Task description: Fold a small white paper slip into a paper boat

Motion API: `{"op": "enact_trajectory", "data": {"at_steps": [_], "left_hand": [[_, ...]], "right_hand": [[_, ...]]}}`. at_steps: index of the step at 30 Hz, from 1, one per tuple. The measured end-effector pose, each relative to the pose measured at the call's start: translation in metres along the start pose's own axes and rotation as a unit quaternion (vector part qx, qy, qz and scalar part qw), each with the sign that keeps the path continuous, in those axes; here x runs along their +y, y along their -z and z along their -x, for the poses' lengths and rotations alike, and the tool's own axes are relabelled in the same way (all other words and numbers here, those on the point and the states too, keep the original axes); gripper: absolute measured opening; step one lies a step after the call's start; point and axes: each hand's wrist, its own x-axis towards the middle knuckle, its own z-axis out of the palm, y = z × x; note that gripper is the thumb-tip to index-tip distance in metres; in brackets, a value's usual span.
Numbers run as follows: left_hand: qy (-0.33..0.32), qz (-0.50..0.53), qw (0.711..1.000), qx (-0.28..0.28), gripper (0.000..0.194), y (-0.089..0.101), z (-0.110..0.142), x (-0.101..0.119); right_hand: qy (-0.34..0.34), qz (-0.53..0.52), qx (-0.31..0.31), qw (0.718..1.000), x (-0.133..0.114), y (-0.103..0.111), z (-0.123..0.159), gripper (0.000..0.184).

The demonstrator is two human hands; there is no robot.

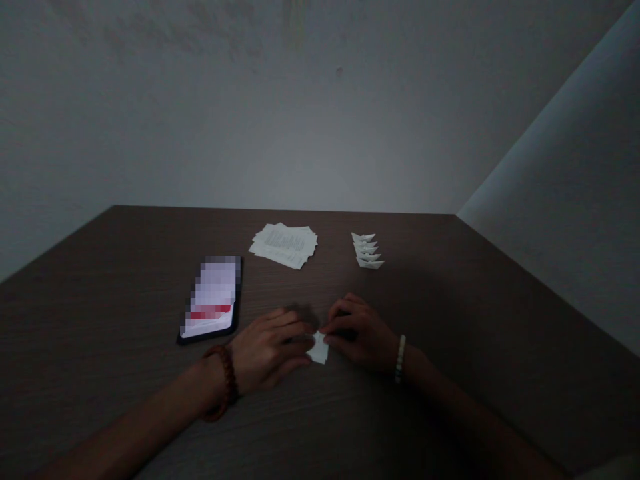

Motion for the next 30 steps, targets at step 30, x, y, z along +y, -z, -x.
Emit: {"op": "enact_trajectory", "data": {"at_steps": [30], "left_hand": [[0.207, 0.160, 0.952, 0.161, 0.021, 0.017, -0.014, 0.023]], "right_hand": [[-0.063, -0.141, 0.118, 0.981, -0.011, 0.007, -0.005, 0.014]]}}
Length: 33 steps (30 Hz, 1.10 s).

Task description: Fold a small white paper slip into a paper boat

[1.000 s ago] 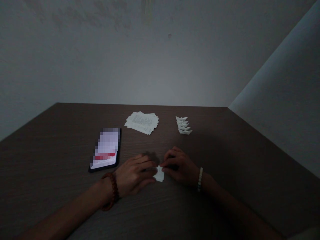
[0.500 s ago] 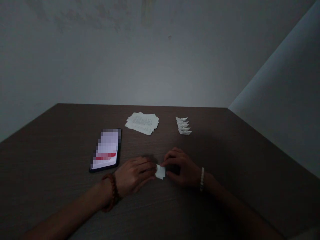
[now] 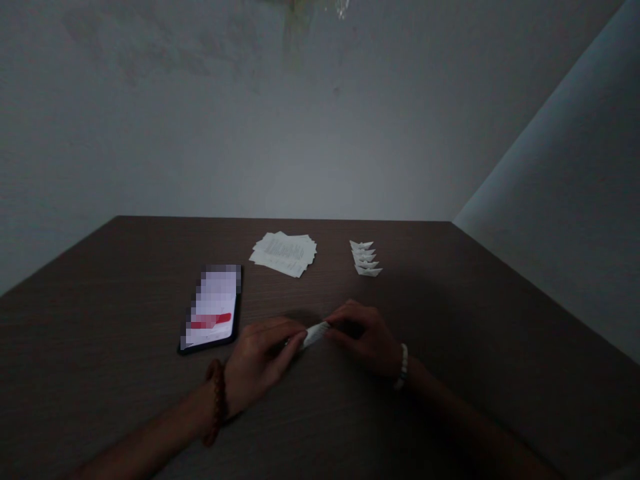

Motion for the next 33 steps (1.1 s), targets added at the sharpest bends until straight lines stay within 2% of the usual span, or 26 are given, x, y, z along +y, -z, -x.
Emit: {"op": "enact_trajectory", "data": {"at_steps": [2, 4, 14, 19, 24, 29, 33], "left_hand": [[0.061, 0.022, 0.998, 0.014, 0.021, -0.001, -0.001, 0.007], [0.092, 0.040, 0.995, 0.017, 0.020, -0.003, -0.002, 0.010], [0.134, 0.101, 0.985, 0.046, 0.018, -0.007, 0.000, 0.011], [0.139, 0.108, 0.984, 0.022, 0.020, -0.009, 0.001, 0.012], [0.178, 0.117, 0.977, -0.004, 0.019, -0.009, 0.001, 0.011], [0.216, 0.153, 0.964, 0.018, 0.023, -0.009, -0.002, 0.011], [0.211, 0.163, 0.964, 0.016, 0.020, -0.010, -0.004, 0.012]], "right_hand": [[-0.050, -0.022, 0.022, 0.998, 0.000, -0.002, 0.001, 0.018], [-0.084, -0.054, 0.029, 0.995, -0.001, -0.005, 0.003, 0.019], [-0.160, -0.172, 0.051, 0.971, -0.004, -0.012, 0.002, 0.024], [-0.189, -0.213, 0.076, 0.956, -0.003, -0.012, 0.001, 0.025], [-0.161, -0.122, 0.084, 0.976, -0.003, -0.009, 0.001, 0.019], [-0.080, -0.045, 0.048, 0.995, -0.005, -0.007, 0.002, 0.016], [-0.049, -0.033, 0.045, 0.997, -0.007, -0.007, 0.002, 0.015]]}}
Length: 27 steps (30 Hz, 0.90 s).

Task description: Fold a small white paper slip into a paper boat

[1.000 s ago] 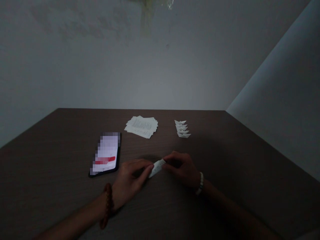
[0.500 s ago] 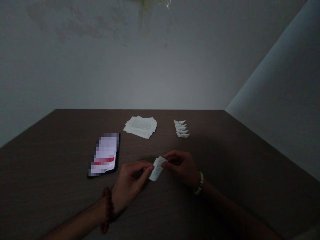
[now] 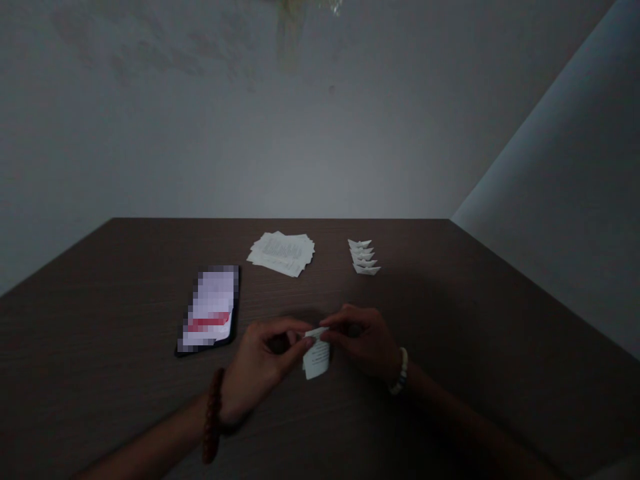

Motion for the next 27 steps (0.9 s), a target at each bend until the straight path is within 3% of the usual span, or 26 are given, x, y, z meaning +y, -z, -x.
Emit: {"op": "enact_trajectory", "data": {"at_steps": [6, 16, 23, 27], "left_hand": [[0.037, 0.030, 0.999, 0.023, 0.020, 0.0009, -0.0019, -0.0030], [0.029, 0.034, 0.999, 0.020, 0.018, -0.0004, -0.0022, 0.0001], [0.027, 0.029, 0.999, -0.008, 0.020, 0.0004, -0.0011, -0.0011], [0.026, 0.021, 0.999, -0.018, 0.022, 0.0006, -0.0010, -0.0038]], "right_hand": [[-0.044, -0.047, 0.006, 0.998, -0.0007, -0.0040, 0.0035, 0.028], [-0.102, -0.068, 0.006, 0.992, -0.0020, -0.0064, 0.0025, 0.018], [-0.050, -0.028, 0.000, 0.998, -0.0031, -0.0048, 0.0034, 0.015], [-0.017, -0.031, 0.012, 0.999, -0.0049, -0.0052, 0.0042, 0.023]]}}
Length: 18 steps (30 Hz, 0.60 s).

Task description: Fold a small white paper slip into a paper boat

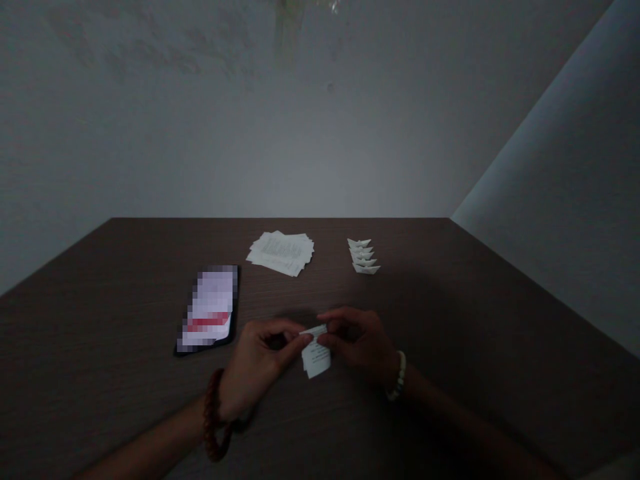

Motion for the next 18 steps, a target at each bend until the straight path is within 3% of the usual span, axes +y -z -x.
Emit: {"op": "enact_trajectory", "data": {"at_steps": [6, 10, 18], "left_hand": [[0.012, -0.002, 1.000, 0.011, 0.024, -0.0003, 0.0000, 0.0020], [0.024, -0.005, 1.000, 0.015, 0.022, -0.0008, 0.0002, 0.0027], [-0.020, -0.024, 0.999, 0.013, 0.022, -0.0007, 0.0021, -0.0008]], "right_hand": [[-0.008, -0.003, 0.002, 1.000, -0.0031, -0.0005, 0.0002, 0.022], [-0.054, -0.047, -0.029, 0.997, -0.0032, -0.0004, 0.0011, 0.021], [-0.117, -0.086, -0.022, 0.989, -0.0005, -0.0028, 0.0009, 0.012]]}}
